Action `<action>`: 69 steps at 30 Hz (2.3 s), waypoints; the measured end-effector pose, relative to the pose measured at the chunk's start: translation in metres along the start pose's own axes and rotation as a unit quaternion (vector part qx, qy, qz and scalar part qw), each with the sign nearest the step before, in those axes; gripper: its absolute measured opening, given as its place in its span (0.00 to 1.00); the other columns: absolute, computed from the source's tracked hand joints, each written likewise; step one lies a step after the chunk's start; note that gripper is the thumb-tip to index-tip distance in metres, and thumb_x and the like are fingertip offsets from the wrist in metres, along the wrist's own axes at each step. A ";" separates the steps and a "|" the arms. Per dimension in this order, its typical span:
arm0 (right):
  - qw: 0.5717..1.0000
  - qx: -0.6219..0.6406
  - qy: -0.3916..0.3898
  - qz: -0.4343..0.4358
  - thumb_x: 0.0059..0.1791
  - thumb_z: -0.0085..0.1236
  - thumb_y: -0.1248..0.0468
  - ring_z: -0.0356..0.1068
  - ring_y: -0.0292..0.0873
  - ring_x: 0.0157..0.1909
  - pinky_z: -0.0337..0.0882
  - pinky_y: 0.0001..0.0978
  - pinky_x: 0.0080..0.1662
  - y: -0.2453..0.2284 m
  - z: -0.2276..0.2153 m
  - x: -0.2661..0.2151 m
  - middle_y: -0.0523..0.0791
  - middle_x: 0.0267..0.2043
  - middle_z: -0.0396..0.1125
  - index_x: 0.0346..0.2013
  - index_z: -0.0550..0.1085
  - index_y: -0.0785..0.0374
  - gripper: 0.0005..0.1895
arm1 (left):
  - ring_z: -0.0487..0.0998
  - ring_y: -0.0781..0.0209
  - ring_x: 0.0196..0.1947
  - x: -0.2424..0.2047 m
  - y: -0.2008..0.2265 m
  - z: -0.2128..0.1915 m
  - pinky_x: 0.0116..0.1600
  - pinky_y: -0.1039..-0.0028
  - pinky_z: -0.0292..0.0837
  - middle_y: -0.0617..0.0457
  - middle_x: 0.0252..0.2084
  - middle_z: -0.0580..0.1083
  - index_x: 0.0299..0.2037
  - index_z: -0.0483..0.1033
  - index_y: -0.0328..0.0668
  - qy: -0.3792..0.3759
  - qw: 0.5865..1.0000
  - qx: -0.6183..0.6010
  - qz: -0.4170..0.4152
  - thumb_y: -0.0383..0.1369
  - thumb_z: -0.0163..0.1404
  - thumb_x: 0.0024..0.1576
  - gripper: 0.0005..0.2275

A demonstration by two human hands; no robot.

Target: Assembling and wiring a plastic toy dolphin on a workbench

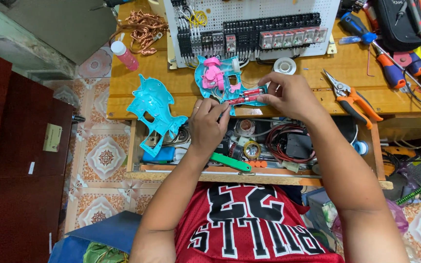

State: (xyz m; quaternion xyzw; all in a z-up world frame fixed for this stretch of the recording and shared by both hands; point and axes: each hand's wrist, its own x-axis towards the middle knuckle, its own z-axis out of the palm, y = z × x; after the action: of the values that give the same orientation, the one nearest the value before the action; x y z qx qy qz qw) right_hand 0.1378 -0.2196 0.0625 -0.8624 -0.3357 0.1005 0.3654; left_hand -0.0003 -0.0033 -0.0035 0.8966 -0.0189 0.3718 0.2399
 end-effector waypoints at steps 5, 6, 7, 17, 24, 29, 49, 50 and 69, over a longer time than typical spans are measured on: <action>0.999 0.015 0.035 -0.029 0.47 0.70 0.63 0.71 0.47 0.26 0.72 0.38 0.36 0.000 0.000 -0.005 0.46 0.27 0.72 0.50 0.79 0.60 0.17 | 0.75 0.55 0.34 0.000 -0.005 0.006 0.40 0.70 0.72 0.59 0.29 0.68 0.37 0.83 0.45 0.026 0.999 -0.029 0.004 0.33 0.59 0.58 0.03; 0.998 0.017 0.049 -0.036 0.48 0.70 0.63 0.71 0.47 0.27 0.72 0.38 0.37 0.000 0.000 -0.006 0.47 0.28 0.72 0.50 0.79 0.61 0.16 | 0.75 0.55 0.34 -0.001 -0.006 0.007 0.40 0.70 0.72 0.59 0.29 0.68 0.37 0.83 0.45 0.031 0.999 -0.030 0.003 0.33 0.59 0.58 0.03; 0.998 0.018 0.048 -0.036 0.48 0.70 0.63 0.71 0.47 0.27 0.72 0.38 0.37 0.003 0.001 -0.006 0.47 0.28 0.72 0.50 0.79 0.61 0.16 | 0.75 0.55 0.34 -0.002 -0.007 0.008 0.40 0.70 0.72 0.59 0.29 0.68 0.37 0.83 0.45 0.031 0.999 -0.029 0.001 0.33 0.59 0.58 0.03; 0.968 -0.135 0.042 -0.209 0.52 0.64 0.64 0.75 0.49 0.37 0.75 0.44 0.38 -0.020 0.005 0.005 0.42 0.46 0.71 0.43 0.78 0.56 0.06 | 0.75 0.55 0.34 0.002 -0.003 0.002 0.40 0.70 0.73 0.59 0.28 0.68 0.38 0.81 0.47 0.041 0.999 -0.032 0.003 0.32 0.60 0.57 0.03; 0.946 -0.192 -0.066 -0.254 0.52 0.59 0.66 0.73 0.63 0.38 0.74 0.57 0.36 -0.038 -0.006 0.020 0.47 0.44 0.69 0.38 0.75 0.60 0.02 | 0.75 0.56 0.34 0.004 0.001 -0.002 0.40 0.70 0.73 0.59 0.28 0.68 0.37 0.79 0.46 0.030 0.999 -0.026 -0.008 0.32 0.60 0.57 0.03; 0.912 -0.294 -0.114 -0.264 0.54 0.56 0.60 0.76 0.56 0.34 0.77 0.49 0.36 -0.036 -0.007 0.035 0.41 0.44 0.67 0.41 0.75 0.51 0.02 | 0.74 0.56 0.33 0.006 0.001 -0.003 0.39 0.71 0.73 0.58 0.28 0.67 0.38 0.80 0.46 0.022 0.999 -0.034 -0.017 0.32 0.60 0.57 0.04; 0.895 -0.288 -0.237 -0.244 0.53 0.54 0.51 0.75 0.63 0.35 0.77 0.60 0.38 0.003 0.006 0.066 0.39 0.45 0.63 0.43 0.70 0.44 0.07 | 0.74 0.56 0.30 0.010 0.001 -0.005 0.38 0.72 0.73 0.57 0.27 0.68 0.37 0.80 0.45 0.014 0.999 -0.037 -0.015 0.31 0.61 0.56 0.04; 0.888 -0.299 -0.236 -0.257 0.53 0.53 0.51 0.75 0.62 0.35 0.77 0.58 0.38 0.003 0.007 0.066 0.38 0.45 0.62 0.45 0.70 0.41 0.07 | 0.75 0.56 0.31 0.009 0.000 -0.004 0.38 0.71 0.73 0.57 0.27 0.68 0.37 0.80 0.45 0.016 0.999 -0.035 -0.016 0.30 0.61 0.55 0.04; 0.973 -0.189 -0.032 -0.126 0.47 0.67 0.59 0.74 0.52 0.34 0.74 0.43 0.41 0.014 -0.051 0.025 0.43 0.26 0.67 0.43 0.75 0.54 0.12 | 0.75 0.54 0.31 0.008 -0.001 -0.003 0.37 0.68 0.74 0.58 0.27 0.68 0.36 0.81 0.46 0.011 0.999 -0.045 -0.024 0.31 0.61 0.55 0.03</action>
State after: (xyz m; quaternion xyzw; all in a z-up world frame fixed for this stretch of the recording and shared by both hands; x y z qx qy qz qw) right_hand 0.1852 -0.2399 0.0908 -0.8628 -0.4663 0.0162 0.1947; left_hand 0.0039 0.0002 0.0037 0.8809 -0.0109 0.3747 0.2888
